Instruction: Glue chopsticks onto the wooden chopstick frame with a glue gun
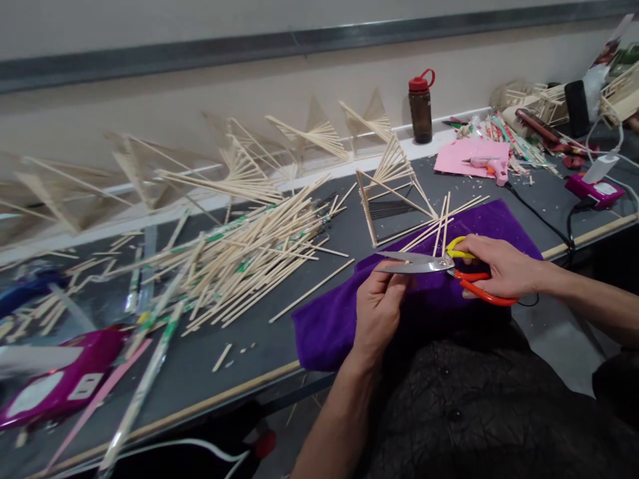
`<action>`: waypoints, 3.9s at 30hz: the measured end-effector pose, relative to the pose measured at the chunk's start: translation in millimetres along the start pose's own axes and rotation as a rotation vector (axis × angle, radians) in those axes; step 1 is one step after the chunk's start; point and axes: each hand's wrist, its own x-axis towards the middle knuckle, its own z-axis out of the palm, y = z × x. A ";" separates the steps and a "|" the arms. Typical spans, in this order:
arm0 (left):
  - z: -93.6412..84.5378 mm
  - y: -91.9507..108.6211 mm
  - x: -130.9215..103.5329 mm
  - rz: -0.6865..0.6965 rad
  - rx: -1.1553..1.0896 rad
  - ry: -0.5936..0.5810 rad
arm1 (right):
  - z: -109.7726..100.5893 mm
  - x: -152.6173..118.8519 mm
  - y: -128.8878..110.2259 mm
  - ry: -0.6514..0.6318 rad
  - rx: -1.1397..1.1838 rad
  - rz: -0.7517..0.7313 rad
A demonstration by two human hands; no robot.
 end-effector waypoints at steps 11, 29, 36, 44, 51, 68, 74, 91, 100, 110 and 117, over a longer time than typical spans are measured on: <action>3.8 1.8 -3.1 0.063 0.038 0.063 | 1.9 2.1 -4.5 -0.001 -0.028 -0.008; 13.5 8.2 -10.3 0.139 0.086 0.073 | 0.2 6.8 -10.6 -0.011 -0.130 -0.074; 21.4 5.8 -16.8 0.121 0.064 0.078 | 4.3 7.2 -18.8 -0.096 -0.228 0.034; 23.5 -2.4 -18.4 0.049 0.044 0.106 | 5.2 2.8 -15.0 -0.114 -0.276 0.100; 25.4 0.4 -20.6 0.037 0.026 0.106 | 3.8 -1.0 -8.7 -0.100 -0.286 0.081; 20.9 0.3 -17.4 0.026 -0.049 0.140 | 6.3 -4.6 -11.2 -0.067 -0.322 0.081; 17.4 -5.1 -21.1 0.050 0.052 0.105 | 2.4 -5.9 -15.7 -0.104 -0.283 0.094; 20.4 -13.6 -31.4 0.134 0.082 0.036 | 0.1 -5.0 -24.3 -0.235 -0.253 0.138; 24.7 -11.8 -30.1 0.133 0.056 0.045 | 5.1 -6.5 -15.2 -0.191 -0.308 0.122; 22.5 -6.0 -22.6 -0.024 -0.064 0.094 | 8.6 -1.6 -13.5 -0.113 -0.307 0.145; 19.1 -4.3 -25.5 0.029 -0.007 0.041 | 4.4 -2.9 -13.0 -0.137 -0.316 0.117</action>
